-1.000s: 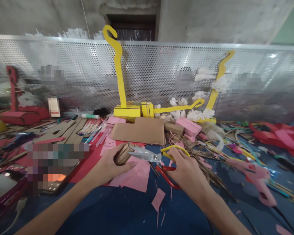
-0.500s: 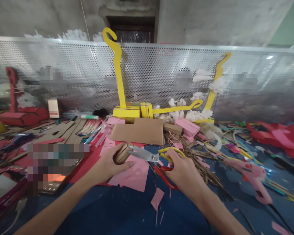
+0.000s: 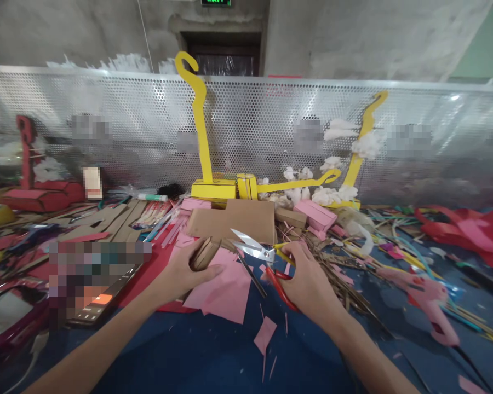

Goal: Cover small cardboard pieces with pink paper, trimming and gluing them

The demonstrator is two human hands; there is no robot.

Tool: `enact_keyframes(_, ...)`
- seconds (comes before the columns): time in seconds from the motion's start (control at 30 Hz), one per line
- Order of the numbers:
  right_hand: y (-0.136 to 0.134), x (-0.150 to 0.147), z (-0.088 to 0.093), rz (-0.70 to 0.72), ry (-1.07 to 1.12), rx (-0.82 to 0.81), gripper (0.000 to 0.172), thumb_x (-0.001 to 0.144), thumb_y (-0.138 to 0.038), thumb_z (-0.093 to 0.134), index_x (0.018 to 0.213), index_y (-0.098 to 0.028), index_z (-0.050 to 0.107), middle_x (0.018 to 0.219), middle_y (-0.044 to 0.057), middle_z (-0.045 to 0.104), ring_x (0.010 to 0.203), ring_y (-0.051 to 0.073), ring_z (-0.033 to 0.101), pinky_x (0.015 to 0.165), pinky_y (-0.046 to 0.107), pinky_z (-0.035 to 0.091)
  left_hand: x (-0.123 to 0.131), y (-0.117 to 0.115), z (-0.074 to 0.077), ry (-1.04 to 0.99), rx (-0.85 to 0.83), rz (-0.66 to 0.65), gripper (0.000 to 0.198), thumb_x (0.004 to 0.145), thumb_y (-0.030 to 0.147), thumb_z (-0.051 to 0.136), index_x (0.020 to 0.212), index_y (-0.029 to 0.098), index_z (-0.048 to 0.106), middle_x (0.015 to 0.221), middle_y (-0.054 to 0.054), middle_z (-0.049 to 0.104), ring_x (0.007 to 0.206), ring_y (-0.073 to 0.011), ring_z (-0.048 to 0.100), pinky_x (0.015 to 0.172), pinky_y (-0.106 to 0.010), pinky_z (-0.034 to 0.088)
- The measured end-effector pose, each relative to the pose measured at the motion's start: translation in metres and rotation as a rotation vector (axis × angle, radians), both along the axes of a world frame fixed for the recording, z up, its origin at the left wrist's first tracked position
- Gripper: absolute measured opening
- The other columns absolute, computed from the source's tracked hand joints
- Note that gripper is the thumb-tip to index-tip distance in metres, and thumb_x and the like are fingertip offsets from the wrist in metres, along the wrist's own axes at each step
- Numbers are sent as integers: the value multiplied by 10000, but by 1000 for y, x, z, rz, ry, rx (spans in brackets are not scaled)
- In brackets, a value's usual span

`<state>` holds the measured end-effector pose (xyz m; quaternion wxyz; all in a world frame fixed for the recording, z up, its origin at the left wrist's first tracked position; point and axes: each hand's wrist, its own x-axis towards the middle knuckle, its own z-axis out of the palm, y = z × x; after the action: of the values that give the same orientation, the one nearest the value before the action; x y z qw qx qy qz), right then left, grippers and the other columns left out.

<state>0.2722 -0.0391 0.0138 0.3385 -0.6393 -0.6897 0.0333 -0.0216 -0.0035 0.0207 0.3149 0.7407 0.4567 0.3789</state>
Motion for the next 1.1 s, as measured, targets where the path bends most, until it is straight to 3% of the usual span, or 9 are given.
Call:
enact_keyframes(0.13,-1,-2,-3,89,100,-61,452,823,-538,734,1087,-260,494,1044,69,661,873,253,650,732,359,520,0,4,-2,-147,-89,12,507,804,524,780,1173,198,660,1039,-62,734,951,-270,673,780,-348,510)
enact_keyframes(0.3,-6,-11,-3,235,203,-108,343,916,-515,643,1059,-244,488,913,19,629,702,174,560,647,311,497,4,3,-7,-592,-413,-53,507,858,498,767,1281,252,633,1199,-81,739,1125,-289,679,907,-373,543)
enact_keyframes(0.47,-8,-23,-8,326,306,-125,304,923,-478,627,1042,-220,517,963,51,642,827,200,607,749,338,541,11,1,-10,-893,-537,-134,472,866,407,799,1278,243,639,1320,-84,694,1270,-265,612,1086,-378,488)
enact_keyframes(0.6,-9,-28,-13,323,303,-156,268,899,-409,651,1042,-218,528,924,36,647,770,186,601,699,320,525,13,-1,-9,-897,-472,-208,453,868,345,812,1272,260,627,1303,-65,678,1237,-240,617,1044,-364,529)
enact_keyframes(0.8,-11,-30,-17,350,240,-130,309,865,-324,676,1130,-221,554,1061,61,683,876,208,630,777,340,523,11,-2,-12,-791,-385,-136,499,842,362,830,1261,273,574,972,10,643,911,-149,635,859,-322,596)
enact_keyframes(0.93,-10,-29,-17,349,244,-146,298,824,-272,690,1091,-234,565,1104,56,687,953,223,650,831,354,525,12,-1,-10,-750,-338,-126,499,828,386,835,1219,249,557,1045,-13,642,932,-156,628,813,-303,604)
enact_keyframes(1.1,-9,-28,-17,312,236,-200,212,822,-262,691,977,-237,548,960,5,677,800,178,624,725,308,502,15,-3,-9,-745,-319,-104,488,821,380,840,1201,248,564,1034,-7,629,922,-147,614,773,-269,604)
